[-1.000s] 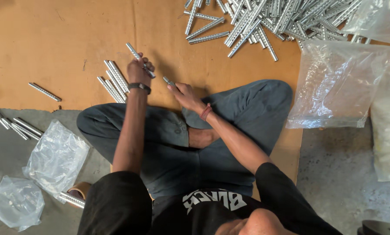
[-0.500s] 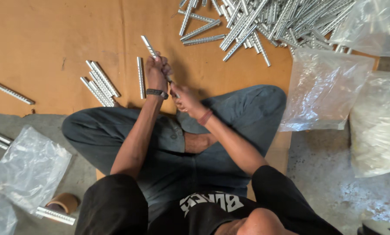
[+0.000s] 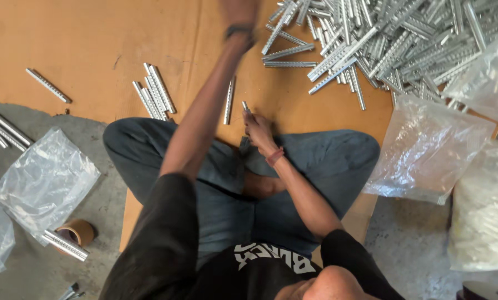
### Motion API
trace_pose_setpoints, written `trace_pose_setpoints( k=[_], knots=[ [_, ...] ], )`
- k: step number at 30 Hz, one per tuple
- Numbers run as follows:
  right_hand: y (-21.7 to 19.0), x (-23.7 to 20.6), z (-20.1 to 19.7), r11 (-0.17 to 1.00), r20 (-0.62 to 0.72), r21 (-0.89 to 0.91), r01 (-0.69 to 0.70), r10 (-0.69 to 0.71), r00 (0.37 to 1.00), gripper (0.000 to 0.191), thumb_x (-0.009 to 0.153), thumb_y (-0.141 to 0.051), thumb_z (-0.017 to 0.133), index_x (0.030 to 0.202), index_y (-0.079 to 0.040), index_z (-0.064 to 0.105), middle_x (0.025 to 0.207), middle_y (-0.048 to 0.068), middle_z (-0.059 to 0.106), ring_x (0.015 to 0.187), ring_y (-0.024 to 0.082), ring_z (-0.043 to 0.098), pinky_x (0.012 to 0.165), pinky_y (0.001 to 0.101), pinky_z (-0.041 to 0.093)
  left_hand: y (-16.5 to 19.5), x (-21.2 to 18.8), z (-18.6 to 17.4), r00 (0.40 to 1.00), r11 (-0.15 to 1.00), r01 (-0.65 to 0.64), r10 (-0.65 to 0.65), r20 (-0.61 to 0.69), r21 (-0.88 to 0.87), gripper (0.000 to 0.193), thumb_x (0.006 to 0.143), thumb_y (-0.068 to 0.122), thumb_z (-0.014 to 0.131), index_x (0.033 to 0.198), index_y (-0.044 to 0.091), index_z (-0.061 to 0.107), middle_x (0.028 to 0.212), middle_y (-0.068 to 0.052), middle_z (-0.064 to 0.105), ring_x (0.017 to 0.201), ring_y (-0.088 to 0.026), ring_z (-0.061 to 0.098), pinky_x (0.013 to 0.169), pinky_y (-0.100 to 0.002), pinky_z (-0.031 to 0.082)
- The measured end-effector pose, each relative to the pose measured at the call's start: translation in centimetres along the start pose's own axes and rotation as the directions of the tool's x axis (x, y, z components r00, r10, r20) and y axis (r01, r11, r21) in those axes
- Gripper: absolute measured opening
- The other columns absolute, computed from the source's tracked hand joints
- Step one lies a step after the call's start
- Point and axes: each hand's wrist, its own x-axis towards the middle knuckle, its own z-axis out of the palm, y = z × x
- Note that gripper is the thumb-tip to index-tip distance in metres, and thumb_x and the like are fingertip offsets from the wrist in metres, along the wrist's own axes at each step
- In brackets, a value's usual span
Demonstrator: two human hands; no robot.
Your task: The person sits on the floor and repeatedly picks up two small metal rods, aligns them, and connects them by hand. They place the assembled units into a separate pile on the cardboard. The process is repeated continuously with no tools used.
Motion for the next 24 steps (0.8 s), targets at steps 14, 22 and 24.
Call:
trace_pose_setpoints(
  k=[14,22,24],
  knots=[
    [-0.9,-1.4,-1.1,0.95,-0.078,-0.222,0.22,-0.242,0.967,0.037,0.08,-0.038,0.043,0.059,-0.007,0.042,0.046,-0.004,0.035,0.039,0.005,0.032,0.034,0.0227,0.025,-6.2,-13.0,-3.0,0.745,0.567,0.629,-0.636,0.202,-0.532,0.017,0.078,0.019,0.042,0.079,0.004,0.035,0.069,-0.014,0.047,0.059,-0.032,0.057,0.051,-0.041,0.047],
    [-0.9,-1.3,-0.3,0.885,-0.011,-0.31,0.349,-0.37,0.929,0.037,0.082,-0.033,0.042,0.06,-0.004,0.042,0.048,-0.002,0.036,0.044,0.006,0.035,0.039,0.0249,0.029,-6.0,-13.2,-3.1,0.697,0.081,0.49,-0.634,0.335,-0.868,0.008,0.083,0.015,0.035,0.081,0.007,0.035,0.064,-0.007,0.041,0.044,-0.015,0.036,0.039,-0.029,0.036],
    [-0.9,-1.2,-0.3,0.839,-0.015,-0.424,0.341,-0.383,0.924,0.036,0.082,-0.034,0.041,0.061,-0.005,0.041,0.046,-0.001,0.033,0.042,0.006,0.033,0.038,0.024,0.028,-5.4,-13.3,-3.2,0.711,0.085,0.493,-0.613,0.345,-0.866,0.008,0.083,0.014,0.034,0.081,0.007,0.034,0.064,-0.007,0.043,0.045,-0.014,0.035,0.041,-0.028,0.036]
  ],
)
